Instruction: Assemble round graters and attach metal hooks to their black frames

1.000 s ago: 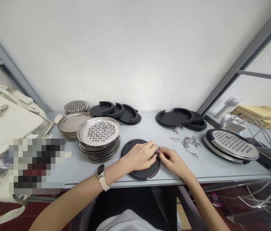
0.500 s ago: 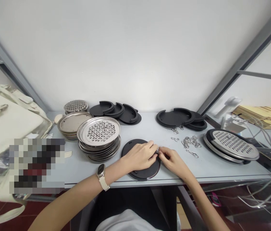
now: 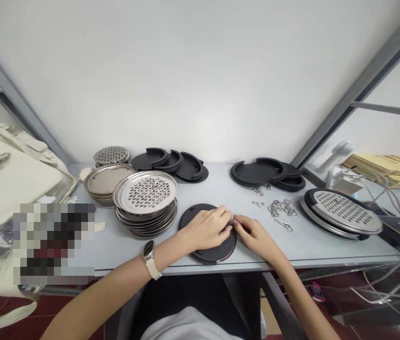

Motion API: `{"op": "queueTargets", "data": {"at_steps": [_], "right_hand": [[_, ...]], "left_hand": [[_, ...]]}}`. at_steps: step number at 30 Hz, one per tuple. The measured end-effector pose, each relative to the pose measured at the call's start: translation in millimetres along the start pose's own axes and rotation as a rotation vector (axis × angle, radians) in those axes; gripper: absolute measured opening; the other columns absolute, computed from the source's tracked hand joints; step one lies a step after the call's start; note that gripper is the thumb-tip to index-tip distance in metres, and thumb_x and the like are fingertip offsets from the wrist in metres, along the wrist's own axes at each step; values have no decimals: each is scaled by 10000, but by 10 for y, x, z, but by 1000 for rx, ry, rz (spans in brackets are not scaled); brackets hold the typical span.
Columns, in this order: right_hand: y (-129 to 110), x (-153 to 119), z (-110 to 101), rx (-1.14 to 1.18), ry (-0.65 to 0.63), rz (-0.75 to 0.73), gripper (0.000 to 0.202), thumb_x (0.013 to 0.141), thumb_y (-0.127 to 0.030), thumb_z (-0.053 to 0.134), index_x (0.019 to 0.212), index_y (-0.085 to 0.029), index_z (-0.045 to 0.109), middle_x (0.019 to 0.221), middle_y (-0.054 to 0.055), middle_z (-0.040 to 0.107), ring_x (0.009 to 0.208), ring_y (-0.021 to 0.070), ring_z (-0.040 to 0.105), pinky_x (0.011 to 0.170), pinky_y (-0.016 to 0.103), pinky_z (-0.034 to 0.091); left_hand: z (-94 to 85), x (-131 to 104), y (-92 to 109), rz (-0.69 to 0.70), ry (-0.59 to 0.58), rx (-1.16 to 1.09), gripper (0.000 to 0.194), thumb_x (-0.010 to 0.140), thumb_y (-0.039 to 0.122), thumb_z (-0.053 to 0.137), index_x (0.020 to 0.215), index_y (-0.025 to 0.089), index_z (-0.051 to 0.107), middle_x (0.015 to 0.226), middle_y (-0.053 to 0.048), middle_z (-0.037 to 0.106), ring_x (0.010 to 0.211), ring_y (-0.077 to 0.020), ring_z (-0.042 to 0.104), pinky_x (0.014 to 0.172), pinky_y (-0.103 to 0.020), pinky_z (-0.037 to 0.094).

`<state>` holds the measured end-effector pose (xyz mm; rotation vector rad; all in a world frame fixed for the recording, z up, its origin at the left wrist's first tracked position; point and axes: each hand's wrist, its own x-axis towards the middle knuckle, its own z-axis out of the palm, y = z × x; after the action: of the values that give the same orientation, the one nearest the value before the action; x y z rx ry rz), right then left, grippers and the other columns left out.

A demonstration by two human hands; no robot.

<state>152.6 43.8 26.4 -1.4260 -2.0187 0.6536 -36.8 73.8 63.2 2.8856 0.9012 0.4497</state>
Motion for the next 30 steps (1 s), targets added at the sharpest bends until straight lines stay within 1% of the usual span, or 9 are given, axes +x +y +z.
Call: {"op": "queueTargets", "data": {"at_steps": [6,13,24,30], "right_hand": [[10,6,3,-11,4,-1,302,912,-268,385,628,-206,303,573,-49,366,553,114,374,545,249,288],[18,7,6,-6,9,-14,285,904,-263,388,629,-201,341,582,-45,398,563,114,391,551,245,298],[21,3,17,-11,24,4,291,898,-259,403,621,-200,335,564,-52,362,543,107,361,532,243,274],[13,5,15,26,19,21,322,935,-310,386,636,-197,352,583,-49,358,559,108,357,543,242,283]], "left_hand": [[-2,4,-3,-44,14,-13,179,933,335,444,1006,176,483,994,-42,536,829,-184,592,652,-293,484],[-10,-5,-26,3,-10,-17,215,954,317,410,1080,189,528,1045,-47,518,829,-168,596,641,-280,481],[10,3,-49,18,1,-50,206,950,294,429,1094,194,537,1041,-35,546,823,-164,605,651,-278,463],[10,5,-52,17,9,-59,205,961,310,414,1066,193,546,1027,-33,545,812,-163,603,656,-278,460]]}}
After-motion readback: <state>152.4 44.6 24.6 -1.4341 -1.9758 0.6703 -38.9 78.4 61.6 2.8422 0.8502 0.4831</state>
